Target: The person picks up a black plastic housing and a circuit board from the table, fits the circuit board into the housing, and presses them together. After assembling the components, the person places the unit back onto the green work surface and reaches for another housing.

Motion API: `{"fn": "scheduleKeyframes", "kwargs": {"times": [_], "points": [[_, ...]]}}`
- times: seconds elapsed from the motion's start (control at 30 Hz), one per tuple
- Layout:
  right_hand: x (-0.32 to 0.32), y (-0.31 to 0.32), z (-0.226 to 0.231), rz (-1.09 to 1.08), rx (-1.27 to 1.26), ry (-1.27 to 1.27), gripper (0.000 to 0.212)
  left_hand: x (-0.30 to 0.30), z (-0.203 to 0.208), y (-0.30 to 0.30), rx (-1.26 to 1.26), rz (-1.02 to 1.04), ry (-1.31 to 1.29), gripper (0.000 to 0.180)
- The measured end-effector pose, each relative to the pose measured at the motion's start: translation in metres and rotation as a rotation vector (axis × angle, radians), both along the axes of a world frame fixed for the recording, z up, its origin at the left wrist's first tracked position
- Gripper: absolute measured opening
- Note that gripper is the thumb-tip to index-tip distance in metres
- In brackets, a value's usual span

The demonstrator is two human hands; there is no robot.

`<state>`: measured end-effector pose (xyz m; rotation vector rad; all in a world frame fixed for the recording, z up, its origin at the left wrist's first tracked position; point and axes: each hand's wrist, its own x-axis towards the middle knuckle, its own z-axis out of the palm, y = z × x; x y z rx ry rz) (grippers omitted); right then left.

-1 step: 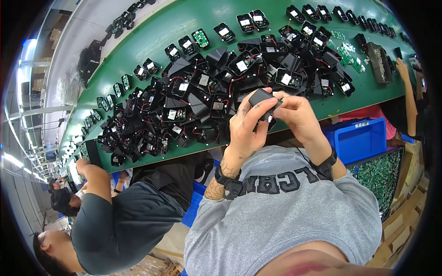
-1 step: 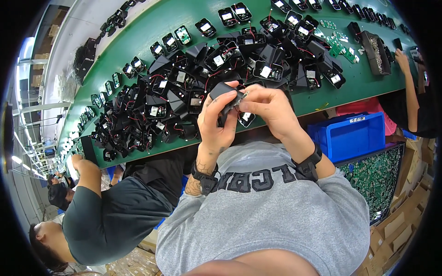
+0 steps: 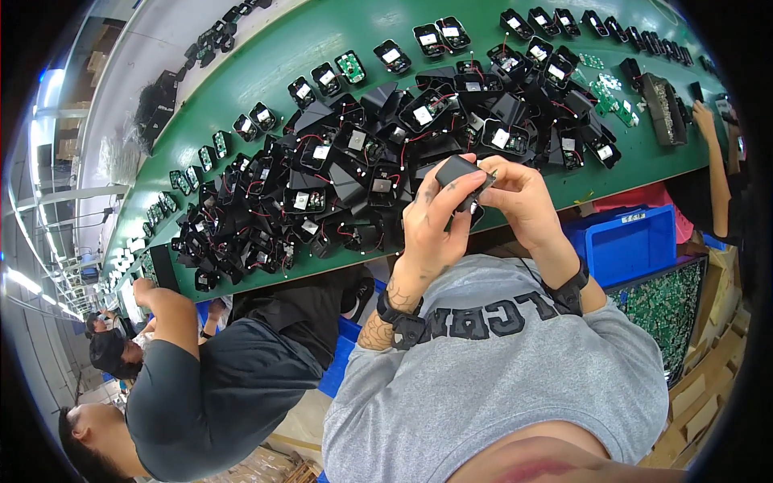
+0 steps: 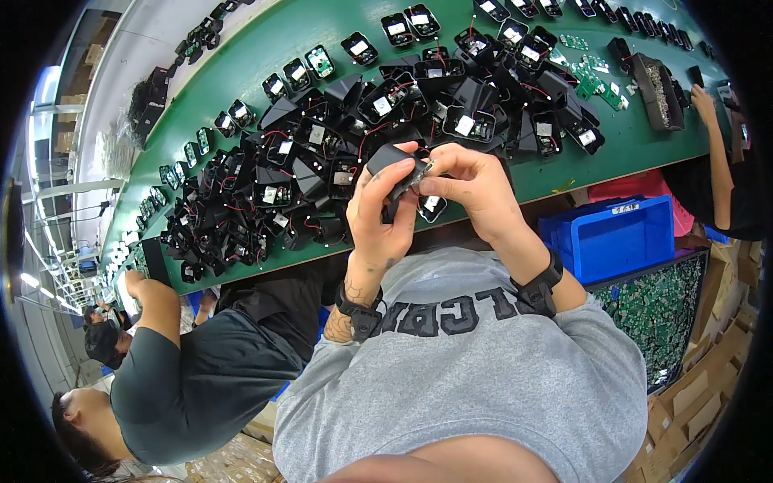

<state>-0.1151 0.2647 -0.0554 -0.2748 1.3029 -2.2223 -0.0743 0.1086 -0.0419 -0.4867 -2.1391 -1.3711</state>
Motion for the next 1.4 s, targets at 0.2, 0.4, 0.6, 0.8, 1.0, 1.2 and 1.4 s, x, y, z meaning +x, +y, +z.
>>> {"fn": "scheduleKeyframes", "kwargs": {"times": [0.2,0.4,0.6,0.8,1.0,1.2,1.4], "points": [[0.002,-0.008,0.001,-0.138,-0.005,-0.056,0.027,0.006,-0.003,0.010,0.205,0.032,-0.106,0.055],[-0.003,-0.003,-0.008,-0.170,0.114,0.011,0.022,0.007,-0.007,0.009,0.330,-0.037,-0.384,0.052],[-0.006,0.008,-0.005,-0.205,0.219,0.107,0.011,0.002,0.001,0.000,0.760,-0.254,-0.798,0.063],[-0.013,0.023,0.005,-0.027,0.129,-0.092,0.012,0.005,0.002,-0.002,0.531,-0.212,-0.738,0.051],[-0.007,0.011,0.020,-0.196,0.254,0.138,0.029,-0.001,0.006,0.003,0.537,-0.198,-0.798,0.049],[-0.007,0.010,0.023,-0.245,0.367,0.205,0.023,0.003,0.003,0.009,0.872,-0.381,-0.784,0.052],[-0.009,0.009,0.022,-0.169,0.620,0.374,0.026,0.006,-0.008,0.010,0.598,-0.284,-0.677,0.052]]}}
